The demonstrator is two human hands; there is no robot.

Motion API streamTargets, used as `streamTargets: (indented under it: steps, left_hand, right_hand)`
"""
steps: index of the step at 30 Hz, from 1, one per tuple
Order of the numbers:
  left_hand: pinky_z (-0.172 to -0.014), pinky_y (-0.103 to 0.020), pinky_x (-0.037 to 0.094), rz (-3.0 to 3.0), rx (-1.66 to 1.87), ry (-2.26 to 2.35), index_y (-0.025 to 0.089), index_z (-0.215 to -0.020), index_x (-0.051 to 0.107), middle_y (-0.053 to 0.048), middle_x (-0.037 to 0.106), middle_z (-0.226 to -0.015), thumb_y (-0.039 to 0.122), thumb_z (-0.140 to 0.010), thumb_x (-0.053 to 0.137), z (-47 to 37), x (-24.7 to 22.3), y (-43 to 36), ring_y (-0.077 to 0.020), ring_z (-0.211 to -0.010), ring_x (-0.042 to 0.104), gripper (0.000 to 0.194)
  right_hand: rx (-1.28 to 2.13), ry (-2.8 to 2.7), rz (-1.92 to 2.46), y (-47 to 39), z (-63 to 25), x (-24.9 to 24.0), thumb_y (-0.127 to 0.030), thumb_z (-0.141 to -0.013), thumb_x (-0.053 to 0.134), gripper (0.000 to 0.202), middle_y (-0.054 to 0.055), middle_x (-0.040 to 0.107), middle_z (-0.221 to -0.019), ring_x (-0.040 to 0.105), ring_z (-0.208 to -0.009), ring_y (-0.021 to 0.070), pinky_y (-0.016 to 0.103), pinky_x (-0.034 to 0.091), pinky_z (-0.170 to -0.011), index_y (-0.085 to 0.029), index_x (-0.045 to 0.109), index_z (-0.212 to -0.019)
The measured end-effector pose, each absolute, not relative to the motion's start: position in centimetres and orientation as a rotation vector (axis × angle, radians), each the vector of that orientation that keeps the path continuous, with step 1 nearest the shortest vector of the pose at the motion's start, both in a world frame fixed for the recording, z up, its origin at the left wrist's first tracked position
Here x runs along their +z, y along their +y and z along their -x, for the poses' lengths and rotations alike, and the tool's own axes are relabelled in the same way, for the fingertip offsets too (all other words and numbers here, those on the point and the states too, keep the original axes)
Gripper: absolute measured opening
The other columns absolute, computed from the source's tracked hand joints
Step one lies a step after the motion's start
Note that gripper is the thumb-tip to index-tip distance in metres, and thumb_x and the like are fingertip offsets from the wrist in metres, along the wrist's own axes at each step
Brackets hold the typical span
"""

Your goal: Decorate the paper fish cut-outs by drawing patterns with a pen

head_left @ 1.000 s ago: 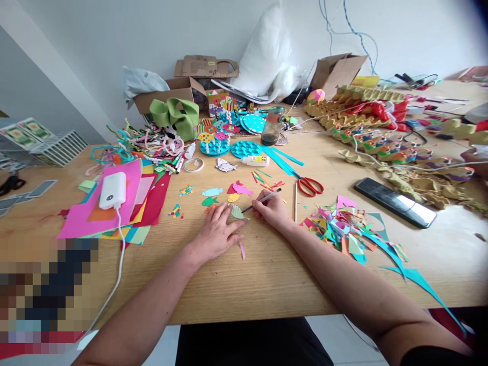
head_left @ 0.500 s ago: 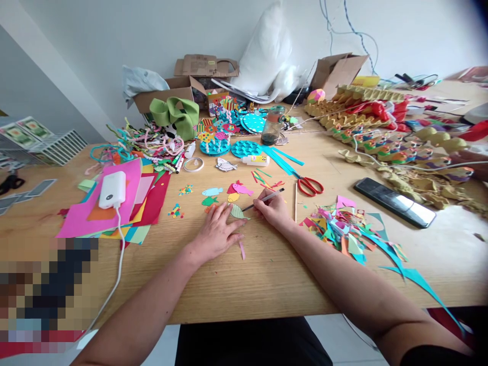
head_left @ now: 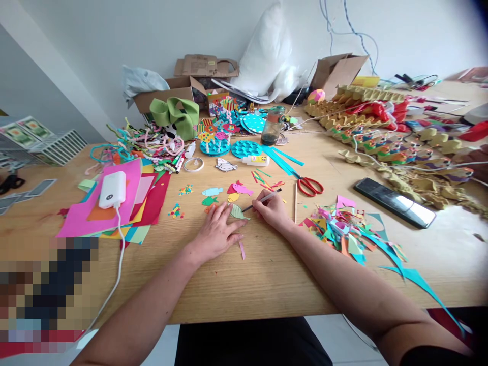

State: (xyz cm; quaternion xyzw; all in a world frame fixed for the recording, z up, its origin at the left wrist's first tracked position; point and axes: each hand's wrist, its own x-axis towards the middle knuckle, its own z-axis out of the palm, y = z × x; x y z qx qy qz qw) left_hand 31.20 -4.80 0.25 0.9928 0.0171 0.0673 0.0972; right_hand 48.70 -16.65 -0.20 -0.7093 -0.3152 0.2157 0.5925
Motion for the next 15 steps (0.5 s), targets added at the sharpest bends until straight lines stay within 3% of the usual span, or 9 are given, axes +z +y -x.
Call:
streamTargets:
  steps: [15]
  left_hand:
    - [-0.114,-0.059,0.024,-2.936,0.217,0.051,0.034,-0.132,0.057,-0.010,0.037,-0.151,0.045,-0.094,0.051,-31.12,0.25,-4.80,-0.0333,-0.142,0.025,0.040]
  right_hand:
    - [0.517,-0.740,1.661,-16.71,-48.70,-0.17,-0.024,-0.069,0.060,0.012,-0.001,0.061,-0.051,0.052,-0.039,0.0117,0.022,0.036,-0.039,-0.022,0.049,-0.063]
